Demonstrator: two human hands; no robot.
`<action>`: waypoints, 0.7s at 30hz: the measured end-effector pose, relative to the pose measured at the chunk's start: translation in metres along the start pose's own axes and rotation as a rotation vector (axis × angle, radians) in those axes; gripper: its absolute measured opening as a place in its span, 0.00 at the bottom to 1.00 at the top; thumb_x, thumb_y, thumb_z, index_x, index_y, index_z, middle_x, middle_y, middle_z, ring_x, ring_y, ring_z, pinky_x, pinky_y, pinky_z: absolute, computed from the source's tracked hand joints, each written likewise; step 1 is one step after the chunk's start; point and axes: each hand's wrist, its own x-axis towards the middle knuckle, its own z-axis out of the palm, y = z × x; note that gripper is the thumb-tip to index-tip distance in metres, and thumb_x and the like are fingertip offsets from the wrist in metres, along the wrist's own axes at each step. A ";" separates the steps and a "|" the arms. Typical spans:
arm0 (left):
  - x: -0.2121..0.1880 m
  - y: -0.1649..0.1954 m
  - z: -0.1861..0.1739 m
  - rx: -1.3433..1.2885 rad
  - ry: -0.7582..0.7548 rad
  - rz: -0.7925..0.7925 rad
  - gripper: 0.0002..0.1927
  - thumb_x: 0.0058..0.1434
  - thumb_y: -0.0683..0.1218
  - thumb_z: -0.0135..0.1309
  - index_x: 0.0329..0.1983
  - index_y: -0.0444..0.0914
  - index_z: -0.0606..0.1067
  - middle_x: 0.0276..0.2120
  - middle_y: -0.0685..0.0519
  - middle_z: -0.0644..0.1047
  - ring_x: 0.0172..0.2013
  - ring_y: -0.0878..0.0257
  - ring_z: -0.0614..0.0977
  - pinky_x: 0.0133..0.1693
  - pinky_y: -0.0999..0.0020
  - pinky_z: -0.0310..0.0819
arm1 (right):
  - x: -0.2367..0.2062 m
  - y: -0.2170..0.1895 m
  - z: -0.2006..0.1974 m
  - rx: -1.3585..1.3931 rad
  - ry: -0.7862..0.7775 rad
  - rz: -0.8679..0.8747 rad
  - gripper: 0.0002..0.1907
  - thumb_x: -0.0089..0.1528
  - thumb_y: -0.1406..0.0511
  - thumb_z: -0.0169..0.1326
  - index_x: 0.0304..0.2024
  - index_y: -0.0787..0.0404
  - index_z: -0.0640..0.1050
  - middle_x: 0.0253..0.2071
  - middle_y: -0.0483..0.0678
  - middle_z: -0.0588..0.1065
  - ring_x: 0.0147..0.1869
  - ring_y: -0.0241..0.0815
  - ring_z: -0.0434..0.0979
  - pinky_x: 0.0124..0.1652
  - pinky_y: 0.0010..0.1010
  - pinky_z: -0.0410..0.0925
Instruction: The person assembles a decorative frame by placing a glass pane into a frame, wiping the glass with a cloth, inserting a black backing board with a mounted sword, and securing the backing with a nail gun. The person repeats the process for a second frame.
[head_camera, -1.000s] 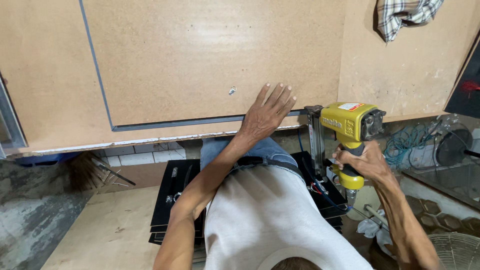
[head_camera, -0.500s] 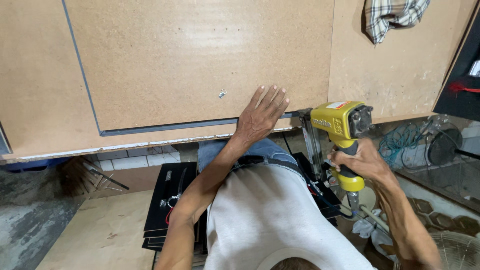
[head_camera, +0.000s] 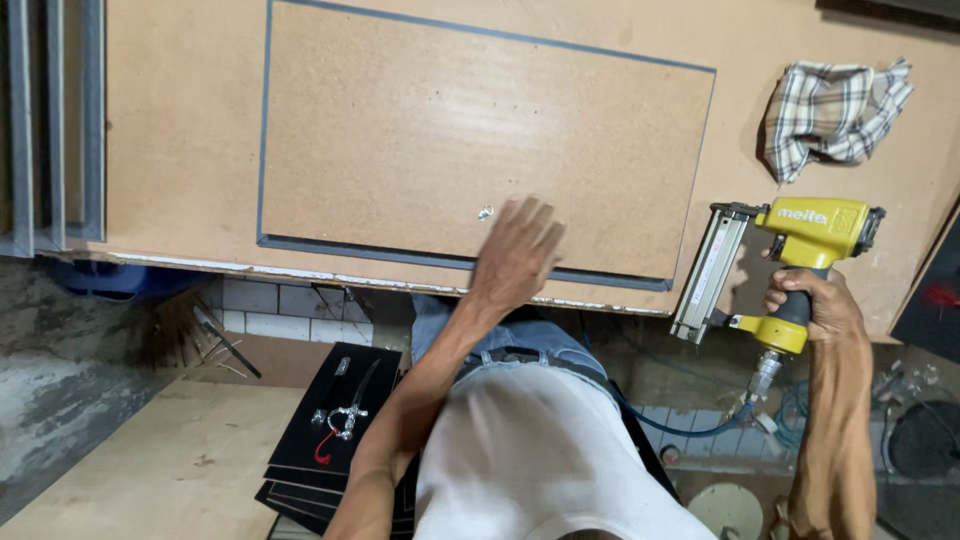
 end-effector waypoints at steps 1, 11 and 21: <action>-0.005 -0.011 -0.010 0.036 0.085 -0.088 0.22 0.62 0.49 0.61 0.57 0.36 0.76 0.61 0.40 0.73 0.65 0.43 0.68 0.68 0.42 0.57 | 0.009 -0.005 0.001 -0.081 0.093 -0.009 0.25 0.56 0.72 0.59 0.56 0.72 0.72 0.35 0.50 0.74 0.34 0.46 0.74 0.35 0.42 0.71; -0.035 -0.060 -0.059 -0.025 0.255 -0.172 0.15 0.57 0.41 0.64 0.48 0.44 0.82 0.57 0.49 0.75 0.61 0.48 0.69 0.67 0.41 0.55 | -0.006 -0.006 0.079 -0.622 0.449 -0.537 0.22 0.63 0.68 0.64 0.57 0.73 0.78 0.49 0.56 0.81 0.48 0.41 0.83 0.50 0.28 0.76; -0.063 -0.086 -0.072 -0.178 0.145 0.018 0.15 0.57 0.38 0.60 0.46 0.47 0.82 0.57 0.55 0.77 0.64 0.52 0.71 0.73 0.43 0.49 | -0.026 0.044 0.149 -0.503 0.397 -0.523 0.22 0.63 0.70 0.63 0.59 0.75 0.76 0.48 0.56 0.79 0.47 0.42 0.82 0.47 0.28 0.77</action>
